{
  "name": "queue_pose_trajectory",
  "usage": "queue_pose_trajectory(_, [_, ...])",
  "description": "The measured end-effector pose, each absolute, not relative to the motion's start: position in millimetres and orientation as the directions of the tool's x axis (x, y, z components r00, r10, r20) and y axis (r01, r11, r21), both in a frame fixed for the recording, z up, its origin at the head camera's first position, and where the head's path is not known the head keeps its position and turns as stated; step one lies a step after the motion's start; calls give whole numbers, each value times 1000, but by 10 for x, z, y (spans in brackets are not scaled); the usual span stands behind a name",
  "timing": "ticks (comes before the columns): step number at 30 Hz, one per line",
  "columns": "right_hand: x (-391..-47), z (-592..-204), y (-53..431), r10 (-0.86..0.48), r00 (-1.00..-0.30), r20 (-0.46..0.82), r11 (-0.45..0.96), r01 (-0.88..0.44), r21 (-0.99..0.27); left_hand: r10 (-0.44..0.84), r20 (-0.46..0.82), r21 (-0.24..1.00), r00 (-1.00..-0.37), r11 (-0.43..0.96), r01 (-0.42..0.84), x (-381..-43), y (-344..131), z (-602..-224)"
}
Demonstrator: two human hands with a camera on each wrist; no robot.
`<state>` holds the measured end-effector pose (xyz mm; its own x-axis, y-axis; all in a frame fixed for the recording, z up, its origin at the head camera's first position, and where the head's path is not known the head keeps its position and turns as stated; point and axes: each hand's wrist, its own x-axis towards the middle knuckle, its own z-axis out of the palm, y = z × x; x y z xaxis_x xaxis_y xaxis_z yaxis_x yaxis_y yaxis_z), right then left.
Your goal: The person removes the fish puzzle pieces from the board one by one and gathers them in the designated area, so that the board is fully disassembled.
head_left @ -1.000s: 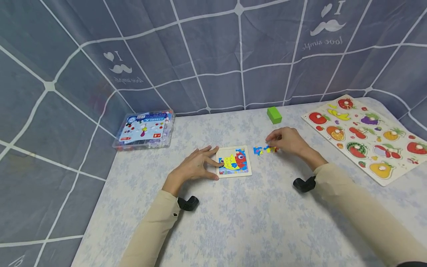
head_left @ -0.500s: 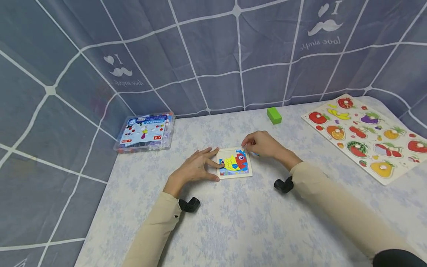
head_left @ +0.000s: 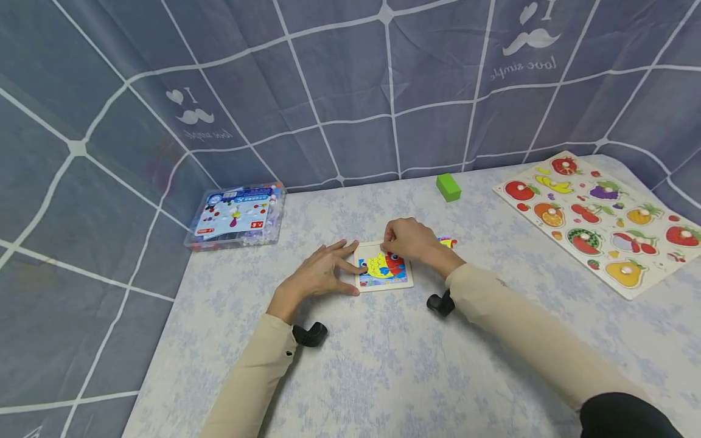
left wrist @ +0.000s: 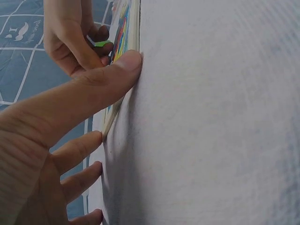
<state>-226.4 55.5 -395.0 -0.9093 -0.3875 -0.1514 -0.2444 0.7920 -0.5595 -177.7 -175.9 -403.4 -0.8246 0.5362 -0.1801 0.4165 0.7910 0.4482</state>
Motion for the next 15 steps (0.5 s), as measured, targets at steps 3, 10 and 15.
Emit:
queue_pose_trajectory(3, [-2265, -3959, 523, -380, -909, -171, 818, -244, -520, 542, -176, 446, -822, 788, 424, -1776, -1763, -4028])
queue_pose_trajectory(10, [-2276, -3969, 493, -363, -915, -176, 841, -241, -485, 550, -159, 443, -820, 782, 439, -1777, -1766, -4031])
queue_pose_trajectory(15, [-2269, -3971, 500, -346, -923, -169, 835, -220, -504, 546, -155, 436, -823, 786, 439, -1774, -1768, -4045])
